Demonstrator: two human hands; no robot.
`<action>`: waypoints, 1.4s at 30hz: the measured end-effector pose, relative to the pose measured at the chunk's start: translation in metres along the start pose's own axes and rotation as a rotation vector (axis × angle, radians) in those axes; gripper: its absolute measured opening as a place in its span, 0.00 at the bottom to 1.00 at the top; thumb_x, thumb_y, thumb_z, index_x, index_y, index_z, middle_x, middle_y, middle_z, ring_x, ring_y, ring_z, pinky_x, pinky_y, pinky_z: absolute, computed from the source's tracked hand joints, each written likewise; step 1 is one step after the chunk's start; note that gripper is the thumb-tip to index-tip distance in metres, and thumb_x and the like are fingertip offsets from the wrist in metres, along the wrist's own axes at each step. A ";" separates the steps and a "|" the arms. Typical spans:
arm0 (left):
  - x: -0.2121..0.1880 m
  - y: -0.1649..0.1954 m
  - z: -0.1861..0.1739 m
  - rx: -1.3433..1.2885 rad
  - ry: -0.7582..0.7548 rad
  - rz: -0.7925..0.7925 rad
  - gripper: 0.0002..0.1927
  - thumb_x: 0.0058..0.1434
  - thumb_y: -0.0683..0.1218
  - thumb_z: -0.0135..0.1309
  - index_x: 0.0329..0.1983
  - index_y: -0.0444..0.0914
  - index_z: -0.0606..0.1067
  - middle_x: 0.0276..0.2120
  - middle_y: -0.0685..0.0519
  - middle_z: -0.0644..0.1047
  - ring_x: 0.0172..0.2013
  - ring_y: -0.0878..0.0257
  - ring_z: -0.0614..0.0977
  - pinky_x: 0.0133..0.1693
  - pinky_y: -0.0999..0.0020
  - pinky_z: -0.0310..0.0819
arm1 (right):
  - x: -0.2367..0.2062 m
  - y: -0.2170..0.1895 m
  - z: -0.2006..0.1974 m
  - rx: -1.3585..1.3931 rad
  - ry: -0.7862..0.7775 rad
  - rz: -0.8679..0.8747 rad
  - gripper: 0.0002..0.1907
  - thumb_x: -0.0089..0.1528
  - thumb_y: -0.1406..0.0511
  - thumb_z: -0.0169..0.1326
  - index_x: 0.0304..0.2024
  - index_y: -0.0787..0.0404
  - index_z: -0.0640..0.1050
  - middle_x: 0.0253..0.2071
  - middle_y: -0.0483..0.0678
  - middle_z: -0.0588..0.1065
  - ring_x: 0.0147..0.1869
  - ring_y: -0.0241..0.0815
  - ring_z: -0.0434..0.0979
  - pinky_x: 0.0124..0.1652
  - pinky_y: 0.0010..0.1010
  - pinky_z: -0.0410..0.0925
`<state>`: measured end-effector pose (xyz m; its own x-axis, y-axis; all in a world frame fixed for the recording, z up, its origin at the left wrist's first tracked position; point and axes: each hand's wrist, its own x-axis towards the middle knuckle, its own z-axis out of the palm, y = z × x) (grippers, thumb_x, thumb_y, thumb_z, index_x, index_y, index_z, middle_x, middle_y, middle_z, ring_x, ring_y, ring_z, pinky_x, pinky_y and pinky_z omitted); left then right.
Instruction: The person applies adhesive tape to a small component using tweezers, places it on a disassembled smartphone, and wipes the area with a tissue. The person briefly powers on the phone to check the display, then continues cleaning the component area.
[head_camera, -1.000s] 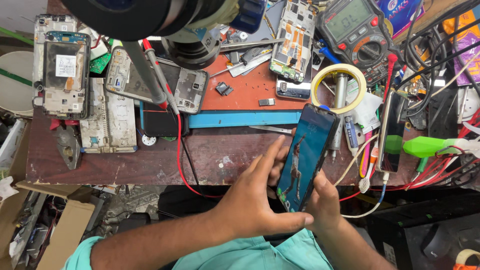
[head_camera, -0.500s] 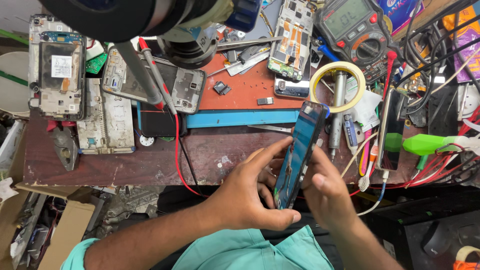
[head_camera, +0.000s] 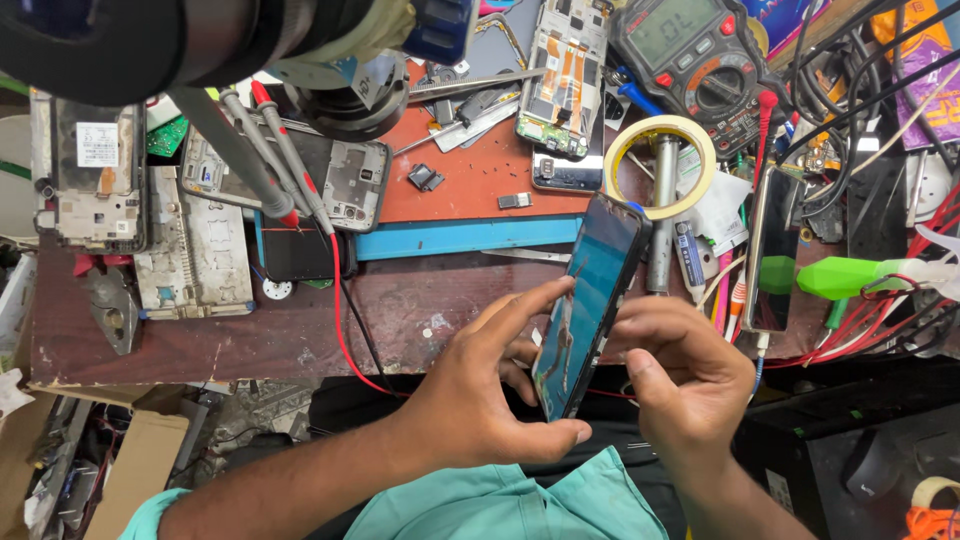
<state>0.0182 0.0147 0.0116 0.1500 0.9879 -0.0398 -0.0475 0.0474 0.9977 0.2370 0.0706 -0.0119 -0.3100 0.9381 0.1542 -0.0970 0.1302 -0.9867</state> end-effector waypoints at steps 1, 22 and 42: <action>0.000 -0.001 0.001 0.019 0.008 0.001 0.56 0.45 0.48 0.71 0.78 0.40 0.59 0.62 0.47 0.72 0.45 0.64 0.85 0.37 0.73 0.82 | -0.002 0.000 -0.003 -0.003 0.002 -0.014 0.09 0.64 0.76 0.53 0.46 0.75 0.78 0.50 0.57 0.77 0.49 0.41 0.81 0.51 0.30 0.76; 0.004 -0.004 0.000 0.515 0.200 0.096 0.65 0.36 0.60 0.74 0.72 0.27 0.59 0.54 0.42 0.73 0.47 0.51 0.84 0.44 0.60 0.81 | 0.000 0.016 0.000 0.094 0.104 0.194 0.08 0.60 0.80 0.56 0.41 0.77 0.81 0.43 0.58 0.81 0.42 0.38 0.81 0.44 0.25 0.75; 0.007 -0.023 -0.001 0.764 0.402 0.220 0.60 0.39 0.58 0.75 0.71 0.30 0.60 0.48 0.44 0.71 0.41 0.51 0.82 0.37 0.59 0.79 | 0.028 0.078 -0.007 0.509 -0.006 0.307 0.09 0.65 0.74 0.55 0.46 0.76 0.79 0.44 0.59 0.80 0.46 0.48 0.84 0.47 0.41 0.78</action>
<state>0.0191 0.0212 -0.0121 -0.1496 0.9470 0.2841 0.6589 -0.1187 0.7428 0.2272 0.1093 -0.0849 -0.4009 0.9065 -0.1326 -0.4426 -0.3183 -0.8383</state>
